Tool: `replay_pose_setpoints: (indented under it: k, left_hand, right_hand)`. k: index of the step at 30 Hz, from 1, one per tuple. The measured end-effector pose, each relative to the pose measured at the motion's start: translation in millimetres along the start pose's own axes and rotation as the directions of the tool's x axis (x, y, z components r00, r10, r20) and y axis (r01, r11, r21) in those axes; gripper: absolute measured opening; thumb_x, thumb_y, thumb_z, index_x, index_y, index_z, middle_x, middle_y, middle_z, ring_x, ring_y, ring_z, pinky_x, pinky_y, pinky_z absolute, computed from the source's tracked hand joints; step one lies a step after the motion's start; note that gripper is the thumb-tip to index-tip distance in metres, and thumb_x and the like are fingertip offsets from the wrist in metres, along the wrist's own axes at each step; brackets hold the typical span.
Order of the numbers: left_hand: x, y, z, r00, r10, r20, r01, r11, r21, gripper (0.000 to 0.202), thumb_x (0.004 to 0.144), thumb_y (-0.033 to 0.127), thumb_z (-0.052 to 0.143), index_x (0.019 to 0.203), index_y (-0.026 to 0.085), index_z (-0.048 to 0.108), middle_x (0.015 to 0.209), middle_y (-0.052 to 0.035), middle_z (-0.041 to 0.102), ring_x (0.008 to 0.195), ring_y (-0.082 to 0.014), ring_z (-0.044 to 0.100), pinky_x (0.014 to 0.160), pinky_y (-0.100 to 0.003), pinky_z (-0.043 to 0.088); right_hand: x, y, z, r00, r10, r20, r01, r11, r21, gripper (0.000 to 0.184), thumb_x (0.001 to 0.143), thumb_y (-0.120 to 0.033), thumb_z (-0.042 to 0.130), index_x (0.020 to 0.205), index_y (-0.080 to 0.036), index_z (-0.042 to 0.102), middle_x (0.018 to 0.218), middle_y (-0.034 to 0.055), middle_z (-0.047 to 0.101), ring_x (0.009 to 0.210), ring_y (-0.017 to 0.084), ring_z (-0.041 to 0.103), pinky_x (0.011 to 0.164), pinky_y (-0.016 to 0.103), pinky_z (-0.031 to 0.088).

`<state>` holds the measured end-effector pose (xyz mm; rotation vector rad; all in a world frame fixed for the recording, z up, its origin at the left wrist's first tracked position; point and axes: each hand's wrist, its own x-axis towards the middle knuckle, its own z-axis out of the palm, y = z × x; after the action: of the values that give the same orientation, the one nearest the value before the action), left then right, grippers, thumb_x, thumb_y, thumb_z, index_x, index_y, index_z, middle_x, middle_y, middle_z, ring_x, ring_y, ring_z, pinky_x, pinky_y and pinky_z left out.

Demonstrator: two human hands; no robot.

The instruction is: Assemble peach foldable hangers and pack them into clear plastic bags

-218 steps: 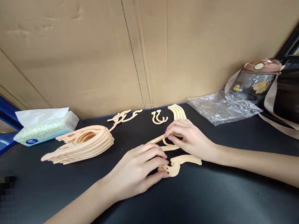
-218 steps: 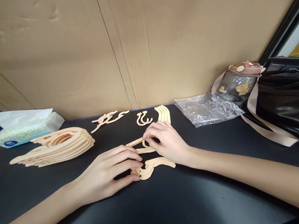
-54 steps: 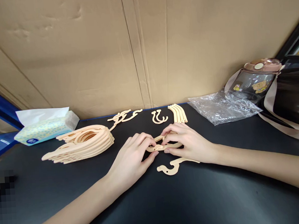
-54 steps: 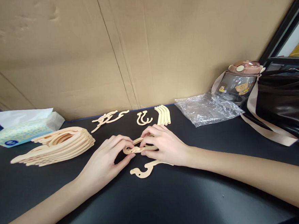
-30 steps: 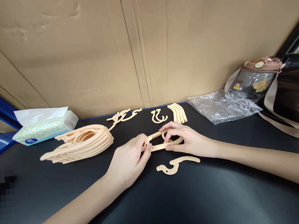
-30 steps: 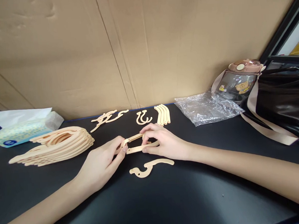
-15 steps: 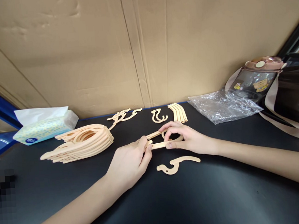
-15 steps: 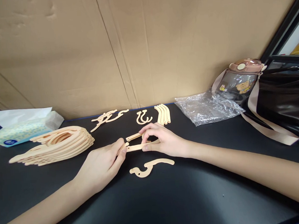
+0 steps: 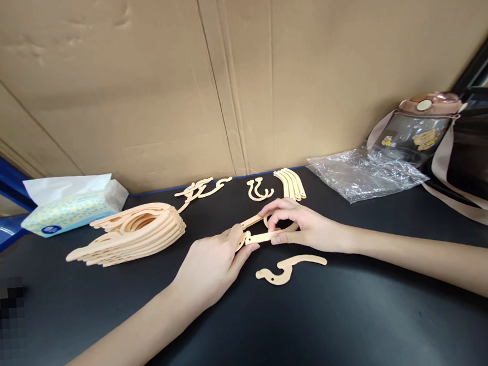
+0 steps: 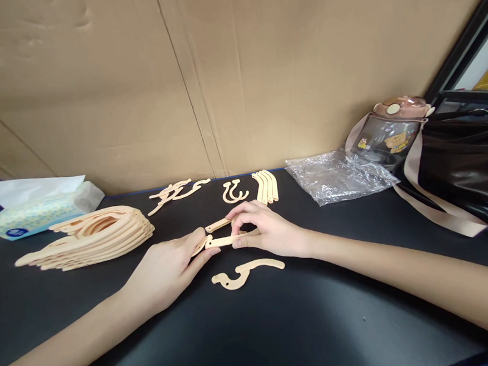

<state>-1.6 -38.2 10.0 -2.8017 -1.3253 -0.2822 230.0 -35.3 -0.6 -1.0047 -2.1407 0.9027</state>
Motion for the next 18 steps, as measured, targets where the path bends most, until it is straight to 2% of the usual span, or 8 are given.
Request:
replay_pose_setpoints:
  k: [6,10,13,18]
  left_hand:
    - [2.0,-3.6,-4.0,0.996,0.036,0.084,-0.036,0.999,0.004,0.022,0.099,0.038,0.039,0.089,0.021,0.049,0.067,-0.0003,0.064,0.056,-0.023,0.064,0.046,-0.026,0.031]
    - [1.0,-9.5,-5.4,0.986,0.127,0.104,-0.124,0.992,-0.031,0.019,0.1,0.038,0.038,0.097,0.022,0.048,0.077,0.0002,0.068,0.06,-0.0219,0.065,0.049,-0.026,0.034]
    - [0.7,-13.3,-6.6,0.976,0.189,0.11,-0.183,0.981,-0.066,0.02,0.101,0.037,0.035,0.096,0.023,0.048,0.08,0.0007,0.067,0.061,-0.02,0.065,0.052,-0.026,0.037]
    - [2.2,-13.8,-8.3,0.969,0.191,0.158,-0.186,0.981,-0.046,0.024,0.102,0.038,0.032,0.092,0.021,0.046,0.08,-0.0004,0.066,0.061,-0.02,0.064,0.051,-0.027,0.037]
  right_hand:
    - [-0.6,-1.9,0.0,1.0,-0.021,0.02,0.022,0.998,-0.056,0.011,0.089,-0.033,0.062,0.085,-0.023,0.061,0.126,0.0039,0.053,0.125,0.023,0.044,0.09,0.041,0.052]
    - [-1.3,-3.1,1.1,0.998,-0.042,0.038,0.045,0.997,-0.068,0.011,0.091,-0.032,0.06,0.085,-0.023,0.059,0.126,0.0036,0.053,0.123,0.021,0.044,0.091,0.04,0.052]
    - [-2.0,-3.8,1.5,0.997,-0.051,0.053,0.055,0.995,-0.079,0.01,0.092,-0.031,0.059,0.086,-0.023,0.058,0.126,0.0032,0.052,0.123,0.02,0.044,0.093,0.039,0.051]
    - [-2.1,-5.2,0.5,0.997,-0.038,0.062,0.043,0.996,-0.079,0.014,0.091,-0.035,0.06,0.085,-0.022,0.058,0.126,0.0041,0.052,0.122,0.021,0.043,0.094,0.04,0.049]
